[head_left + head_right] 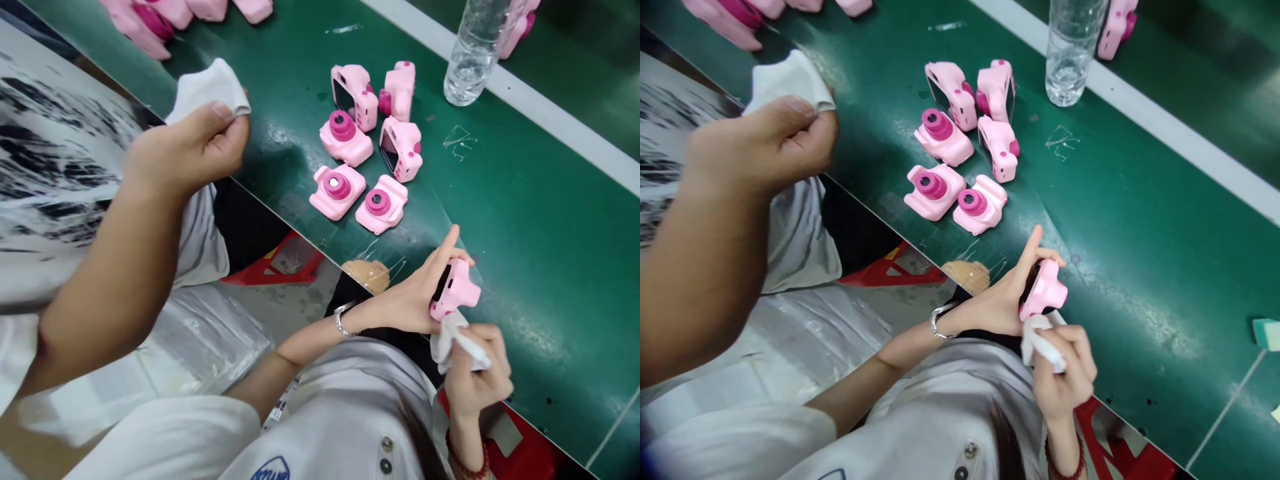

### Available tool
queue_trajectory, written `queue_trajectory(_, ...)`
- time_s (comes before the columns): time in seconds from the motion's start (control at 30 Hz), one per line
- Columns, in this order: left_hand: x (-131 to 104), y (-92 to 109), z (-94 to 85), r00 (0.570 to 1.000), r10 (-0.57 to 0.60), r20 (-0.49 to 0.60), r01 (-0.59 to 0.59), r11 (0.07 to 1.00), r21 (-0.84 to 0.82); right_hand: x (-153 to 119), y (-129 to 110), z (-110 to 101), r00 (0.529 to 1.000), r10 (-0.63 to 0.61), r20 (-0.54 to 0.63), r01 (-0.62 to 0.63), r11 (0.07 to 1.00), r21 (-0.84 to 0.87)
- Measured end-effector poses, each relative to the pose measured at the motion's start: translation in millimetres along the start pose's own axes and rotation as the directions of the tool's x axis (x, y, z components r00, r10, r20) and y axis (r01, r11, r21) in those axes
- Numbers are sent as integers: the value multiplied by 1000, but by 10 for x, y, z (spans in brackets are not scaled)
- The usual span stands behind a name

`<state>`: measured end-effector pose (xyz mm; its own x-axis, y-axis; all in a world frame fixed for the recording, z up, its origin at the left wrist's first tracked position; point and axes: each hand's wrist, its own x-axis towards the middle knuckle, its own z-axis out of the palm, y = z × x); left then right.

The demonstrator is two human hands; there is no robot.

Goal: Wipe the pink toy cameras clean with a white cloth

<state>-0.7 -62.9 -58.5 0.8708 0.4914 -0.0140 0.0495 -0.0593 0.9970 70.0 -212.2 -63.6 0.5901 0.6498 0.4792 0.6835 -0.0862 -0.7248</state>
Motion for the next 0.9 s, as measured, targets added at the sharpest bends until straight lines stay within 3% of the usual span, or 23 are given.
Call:
queue_trajectory(0.07, -3, 23, -5, 1000, 12, 3, -12, 999, -36, -9, 41, -23, 955, 220, -199, -220, 975, 21)
queue_trajectory(0.13, -9, 22, 3, 999, 36, -2, -36, 997, -73, 41, 50, -13, 844, 391, -368, -397, 916, 64)
queue_trajectory(0.2, -12, 19, 27, 998, 48, -30, -51, 990, -131, 125, 24, 17, 785, 423, -452, -428, 898, 97)
queue_trajectory(0.27, -11, 45, 64, 998, -10, -61, -7, 965, -264, 220, -29, 54, 807, 355, -471, -359, 929, 84)
queue_trajectory(0.33, -5, 114, 111, 990, -127, -61, 88, 894, -440, 308, -96, 86, 858, 214, -466, -229, 973, 23)
queue_trajectory(0.43, 17, 257, 185, 955, -296, -26, 217, 752, -622, 398, -187, 112, 952, -93, -292, 49, 987, -153)
queue_trajectory(0.5, 42, 327, 218, 921, -389, 5, 277, 646, -711, 407, -216, 102, 962, -229, -146, 194, 956, -222)
queue_trajectory(0.57, 70, 351, 220, 885, -466, 6, 290, 540, -790, 366, -208, 68, 960, -278, -42, 265, 944, -198)
queue_trajectory(0.67, 91, 319, 163, 872, -489, 7, 245, 425, -871, 256, -138, 6, 963, -267, -27, 261, 955, -140)
queue_trajectory(0.73, 81, 288, 105, 891, -434, 134, 289, 314, -904, 206, -91, -3, 975, -138, -177, 114, 984, -139)
queue_trajectory(0.8, 61, 274, 56, 892, -359, 274, 365, 218, -905, 210, -77, 22, 928, 8, -373, -52, 993, -107)
queue_trajectory(0.83, 52, 273, 39, 890, -338, 305, 383, 196, -903, 235, -85, 42, 908, 38, -416, -83, 992, -90)
queue_trajectory(0.9, 45, 275, 22, 891, -349, 290, 374, 205, -904, 317, -120, 74, 934, -3, -358, -37, 994, -107)
